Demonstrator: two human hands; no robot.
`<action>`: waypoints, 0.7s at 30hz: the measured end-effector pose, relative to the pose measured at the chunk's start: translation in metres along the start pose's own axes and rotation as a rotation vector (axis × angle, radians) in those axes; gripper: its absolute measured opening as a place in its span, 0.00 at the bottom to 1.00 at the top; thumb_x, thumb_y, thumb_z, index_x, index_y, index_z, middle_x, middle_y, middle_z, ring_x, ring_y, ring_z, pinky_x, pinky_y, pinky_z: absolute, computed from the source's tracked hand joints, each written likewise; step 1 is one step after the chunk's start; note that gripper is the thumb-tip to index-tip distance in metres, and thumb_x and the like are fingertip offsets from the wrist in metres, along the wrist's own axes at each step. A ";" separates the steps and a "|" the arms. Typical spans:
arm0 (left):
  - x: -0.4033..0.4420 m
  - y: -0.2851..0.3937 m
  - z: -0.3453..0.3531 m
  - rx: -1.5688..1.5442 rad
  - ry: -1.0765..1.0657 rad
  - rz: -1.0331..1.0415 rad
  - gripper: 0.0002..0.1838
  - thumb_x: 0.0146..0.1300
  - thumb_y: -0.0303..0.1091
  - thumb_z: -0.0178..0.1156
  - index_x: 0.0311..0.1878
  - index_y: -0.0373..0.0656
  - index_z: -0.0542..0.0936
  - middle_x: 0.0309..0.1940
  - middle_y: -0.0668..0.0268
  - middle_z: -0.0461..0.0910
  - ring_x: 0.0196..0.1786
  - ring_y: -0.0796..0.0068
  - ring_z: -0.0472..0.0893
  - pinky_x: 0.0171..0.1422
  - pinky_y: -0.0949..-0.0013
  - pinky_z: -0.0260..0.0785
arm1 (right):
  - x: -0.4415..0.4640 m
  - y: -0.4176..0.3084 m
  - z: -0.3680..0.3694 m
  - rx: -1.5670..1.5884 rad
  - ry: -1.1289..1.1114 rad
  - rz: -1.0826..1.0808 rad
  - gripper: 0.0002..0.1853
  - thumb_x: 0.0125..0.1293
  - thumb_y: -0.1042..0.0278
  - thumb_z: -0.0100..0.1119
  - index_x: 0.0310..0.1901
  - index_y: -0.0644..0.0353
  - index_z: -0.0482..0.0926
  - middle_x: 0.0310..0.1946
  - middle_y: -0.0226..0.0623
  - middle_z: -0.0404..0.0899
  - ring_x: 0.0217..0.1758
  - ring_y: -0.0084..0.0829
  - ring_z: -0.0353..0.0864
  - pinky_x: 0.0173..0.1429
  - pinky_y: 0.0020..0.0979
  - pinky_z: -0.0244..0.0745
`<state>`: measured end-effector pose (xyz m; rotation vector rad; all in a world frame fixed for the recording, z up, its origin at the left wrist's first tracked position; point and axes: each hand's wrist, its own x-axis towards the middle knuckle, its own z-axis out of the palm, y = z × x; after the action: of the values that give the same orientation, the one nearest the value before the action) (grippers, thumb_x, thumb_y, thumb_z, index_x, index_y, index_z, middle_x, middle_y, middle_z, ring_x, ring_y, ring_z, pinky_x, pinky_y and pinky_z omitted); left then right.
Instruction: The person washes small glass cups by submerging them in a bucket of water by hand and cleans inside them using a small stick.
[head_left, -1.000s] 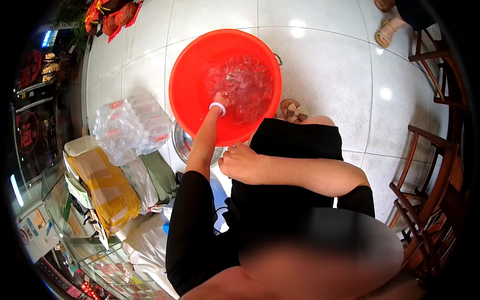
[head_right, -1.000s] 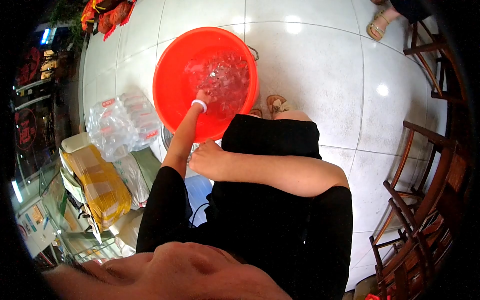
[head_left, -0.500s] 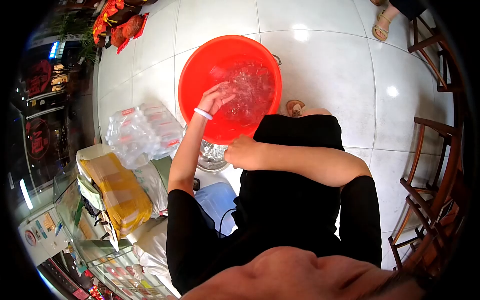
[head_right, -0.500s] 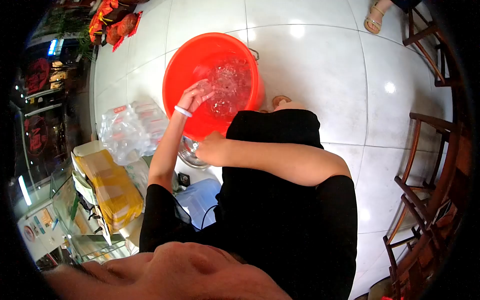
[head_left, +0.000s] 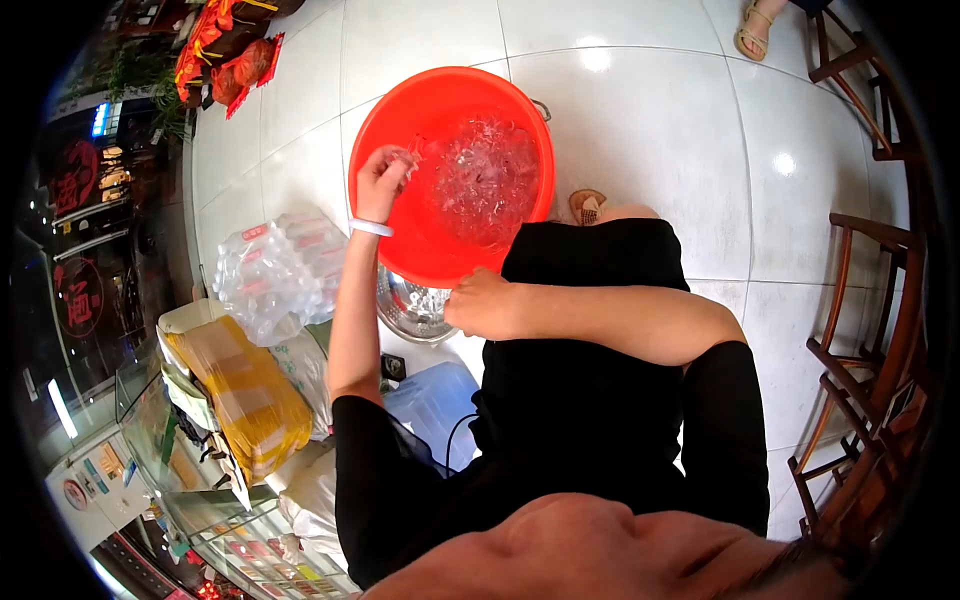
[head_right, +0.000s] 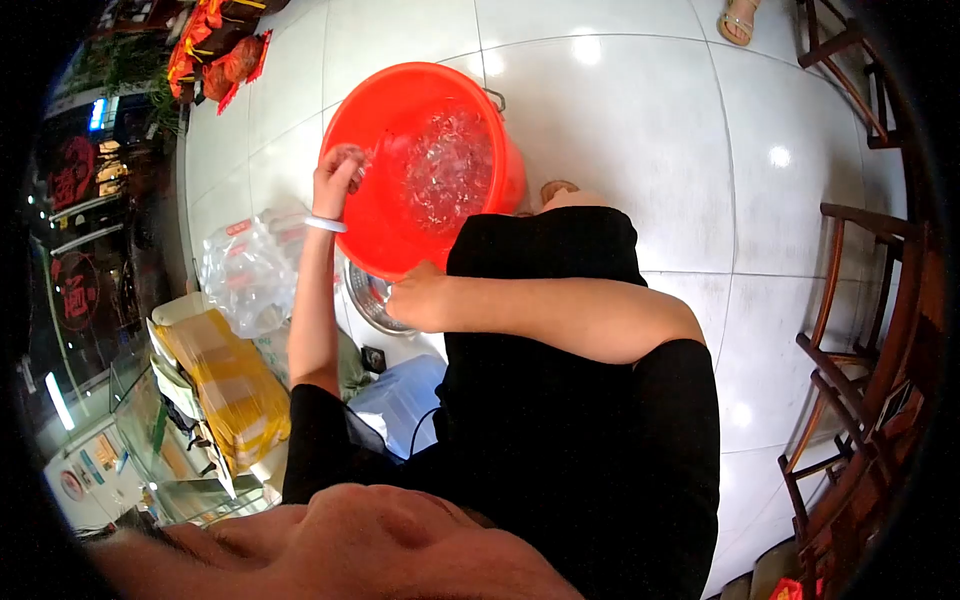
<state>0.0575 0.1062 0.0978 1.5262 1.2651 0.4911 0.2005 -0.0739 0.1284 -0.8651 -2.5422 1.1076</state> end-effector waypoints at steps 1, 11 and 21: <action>0.000 0.003 0.004 -0.049 0.080 0.024 0.10 0.53 0.35 0.57 0.33 0.37 0.74 0.29 0.60 0.78 0.28 0.68 0.79 0.30 0.72 0.72 | 0.001 0.000 0.000 0.000 -0.021 -0.001 0.09 0.46 0.67 0.60 0.24 0.65 0.76 0.24 0.43 0.77 0.34 0.43 0.77 0.33 0.41 0.68; 0.026 -0.046 0.012 0.572 -0.127 0.100 0.21 0.46 0.36 0.63 0.43 0.35 0.75 0.33 0.49 0.78 0.40 0.54 0.78 0.43 0.61 0.70 | 0.004 -0.003 0.006 -0.013 0.060 -0.115 0.09 0.45 0.67 0.61 0.22 0.65 0.76 0.21 0.44 0.77 0.29 0.43 0.78 0.30 0.42 0.70; 0.004 -0.023 0.028 0.916 -0.334 0.045 0.24 0.44 0.42 0.61 0.46 0.42 0.75 0.35 0.50 0.78 0.41 0.55 0.77 0.48 0.61 0.69 | 0.000 -0.005 -0.006 -0.080 -0.085 -0.078 0.14 0.47 0.65 0.60 0.30 0.67 0.73 0.26 0.49 0.75 0.34 0.45 0.76 0.36 0.42 0.70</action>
<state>0.0713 0.0950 0.0656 2.2656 1.2434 -0.3849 0.2009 -0.0735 0.1362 -0.7459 -2.6813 1.0469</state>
